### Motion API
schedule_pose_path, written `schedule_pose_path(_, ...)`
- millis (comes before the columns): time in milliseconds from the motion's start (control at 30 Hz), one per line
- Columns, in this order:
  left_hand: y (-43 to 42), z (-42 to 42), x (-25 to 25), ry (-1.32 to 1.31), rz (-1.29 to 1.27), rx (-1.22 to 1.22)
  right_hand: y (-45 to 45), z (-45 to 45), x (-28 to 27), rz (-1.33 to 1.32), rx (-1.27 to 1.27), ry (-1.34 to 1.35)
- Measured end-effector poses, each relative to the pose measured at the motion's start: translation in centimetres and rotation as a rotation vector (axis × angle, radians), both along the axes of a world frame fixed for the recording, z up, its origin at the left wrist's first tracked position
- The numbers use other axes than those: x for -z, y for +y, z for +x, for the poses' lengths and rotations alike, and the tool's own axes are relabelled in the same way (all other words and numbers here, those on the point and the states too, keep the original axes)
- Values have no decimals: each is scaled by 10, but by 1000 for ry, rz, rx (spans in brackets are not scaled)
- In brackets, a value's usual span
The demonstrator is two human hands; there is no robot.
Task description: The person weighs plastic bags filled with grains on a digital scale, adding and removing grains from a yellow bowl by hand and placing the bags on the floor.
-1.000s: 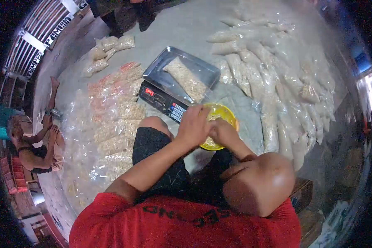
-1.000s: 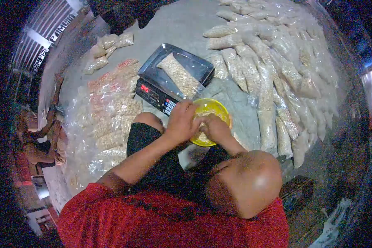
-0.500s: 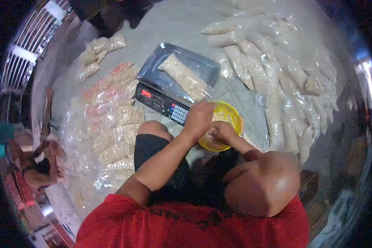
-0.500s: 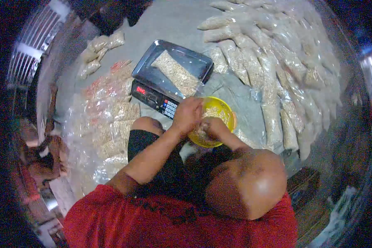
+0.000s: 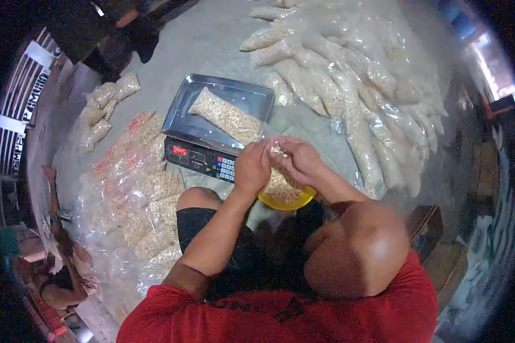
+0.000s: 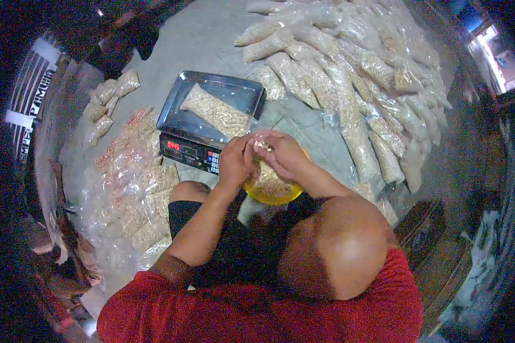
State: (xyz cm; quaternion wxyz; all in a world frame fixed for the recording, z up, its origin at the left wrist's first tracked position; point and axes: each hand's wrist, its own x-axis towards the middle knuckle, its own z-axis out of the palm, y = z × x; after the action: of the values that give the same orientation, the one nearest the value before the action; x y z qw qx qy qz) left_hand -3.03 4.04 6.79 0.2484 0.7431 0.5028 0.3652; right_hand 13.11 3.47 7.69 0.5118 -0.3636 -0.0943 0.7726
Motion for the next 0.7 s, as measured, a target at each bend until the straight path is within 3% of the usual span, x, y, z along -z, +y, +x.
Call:
schedule_pose_path(33,1,-1,0,-43,26,-11,5,-5,-10,-34,83,-16)
schedule_pose_path(267,4,-3,0,-14,-4,-85,29,-14,-30,-57,-22,-95)
schedule_pose_path(333,2,-1,4,-29,30,-99,27,-17,-49,-167,-2,-263)
schedule_pose_path(367,-1,0,6,-32,31,-92,28,-10,-12,-167,6,-265)
schedule_pose_path(400,-1,-1,3,-42,32,-88,33,3,53,196,-23,-514)
schedule_pose_path(467,1,0,2,-56,32,-65,36,15,72,554,-37,-766)
schedule_pose_path(500,2,2,3,-21,28,-79,37,15,39,677,-242,-1184)
schedule_pose_path(567,-6,4,4,14,13,-62,28,12,11,744,-456,-1604)
schedule_pose_path(667,-6,6,2,-32,71,-54,27,0,-4,809,-398,-1675)
schedule_pose_path(700,-1,8,1,-38,78,-32,27,-6,-12,610,-275,-1427)
